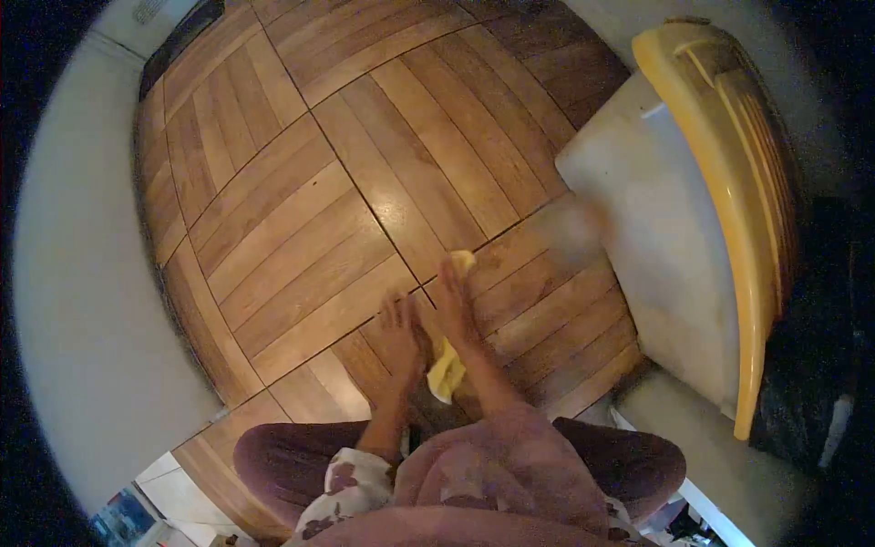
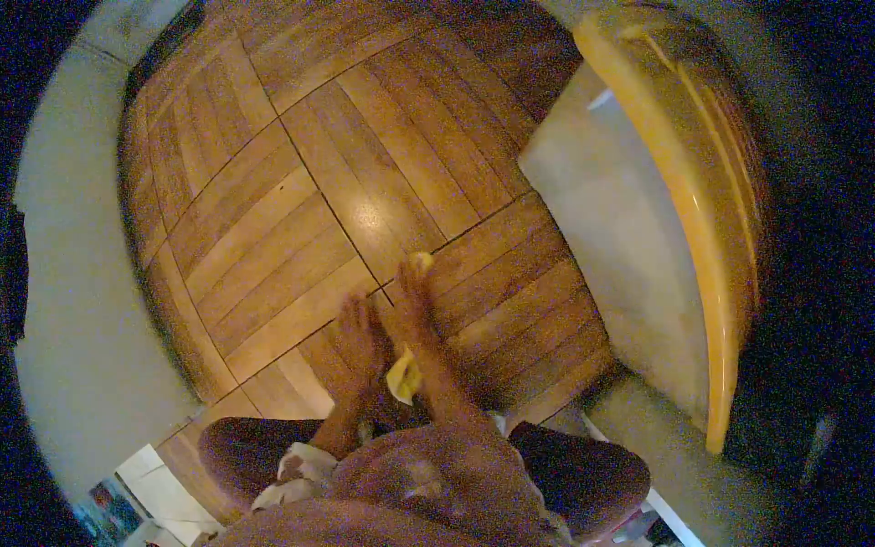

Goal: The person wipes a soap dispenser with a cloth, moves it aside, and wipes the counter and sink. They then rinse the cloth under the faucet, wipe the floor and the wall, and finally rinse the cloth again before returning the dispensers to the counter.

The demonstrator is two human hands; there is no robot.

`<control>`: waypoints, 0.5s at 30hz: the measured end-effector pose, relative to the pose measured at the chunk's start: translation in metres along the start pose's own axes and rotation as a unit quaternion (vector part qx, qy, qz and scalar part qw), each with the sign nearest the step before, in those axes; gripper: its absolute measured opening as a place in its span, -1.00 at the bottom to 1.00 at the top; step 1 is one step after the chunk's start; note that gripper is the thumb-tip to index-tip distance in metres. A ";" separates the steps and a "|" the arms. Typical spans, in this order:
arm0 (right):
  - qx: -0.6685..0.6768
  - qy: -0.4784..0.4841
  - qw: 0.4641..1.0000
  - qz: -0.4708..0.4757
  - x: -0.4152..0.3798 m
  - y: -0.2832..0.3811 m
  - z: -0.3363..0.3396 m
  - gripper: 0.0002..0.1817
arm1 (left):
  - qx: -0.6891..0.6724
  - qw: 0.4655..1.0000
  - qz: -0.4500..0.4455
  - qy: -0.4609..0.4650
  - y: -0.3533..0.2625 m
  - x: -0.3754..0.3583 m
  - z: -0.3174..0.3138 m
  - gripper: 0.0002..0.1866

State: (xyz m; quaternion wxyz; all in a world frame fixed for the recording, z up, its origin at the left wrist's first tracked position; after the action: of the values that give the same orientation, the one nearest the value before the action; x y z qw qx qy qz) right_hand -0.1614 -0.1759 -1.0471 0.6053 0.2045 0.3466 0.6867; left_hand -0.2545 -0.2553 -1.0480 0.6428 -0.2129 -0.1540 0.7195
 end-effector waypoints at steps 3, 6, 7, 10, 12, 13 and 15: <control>-0.079 0.150 0.985 -0.046 -0.033 -0.022 -0.036 -0.39 | 0.043 0.995 0.089 -0.023 0.003 0.007 0.025 -0.50; -0.168 0.299 0.937 -0.073 -0.086 -0.048 -0.055 -0.40 | 0.026 0.992 0.114 -0.035 -0.023 -0.015 0.033 -0.42; -0.160 0.313 0.934 -0.071 -0.108 -0.055 -0.055 -0.42 | 0.141 0.981 0.122 0.056 -0.034 -0.021 0.033 -0.39; -0.092 0.322 0.937 -0.099 -0.160 -0.070 -0.045 -0.48 | -0.156 0.977 0.143 -0.026 -0.061 -0.036 0.039 -0.40; -0.002 0.305 0.942 -0.143 -0.184 -0.076 -0.037 -0.52 | -0.101 0.991 0.085 0.019 -0.070 -0.041 0.035 -0.40; 0.053 0.287 0.942 -0.165 -0.189 -0.080 -0.033 -0.53 | -0.106 0.991 0.081 0.002 -0.070 -0.044 0.030 -0.40; 0.178 0.240 0.934 -0.197 -0.185 -0.089 -0.030 -0.57 | -0.045 0.997 0.061 -0.032 -0.061 -0.043 0.012 -0.44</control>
State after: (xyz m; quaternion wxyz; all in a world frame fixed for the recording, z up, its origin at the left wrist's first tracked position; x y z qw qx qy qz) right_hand -0.0870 -0.3607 -1.1063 0.5812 0.0658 0.6315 0.5089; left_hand -0.2041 -0.2900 -1.0026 0.5825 -0.2274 -0.1932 0.7561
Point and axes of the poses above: each hand's wrist, its own x-axis towards the middle knuckle, its own z-axis out of the back of the hand, y = z × x, the point moved 3 cm from there along x, towards the middle knuckle, and after that the axes turned 8 degrees about -z, right-handed, at the moved point
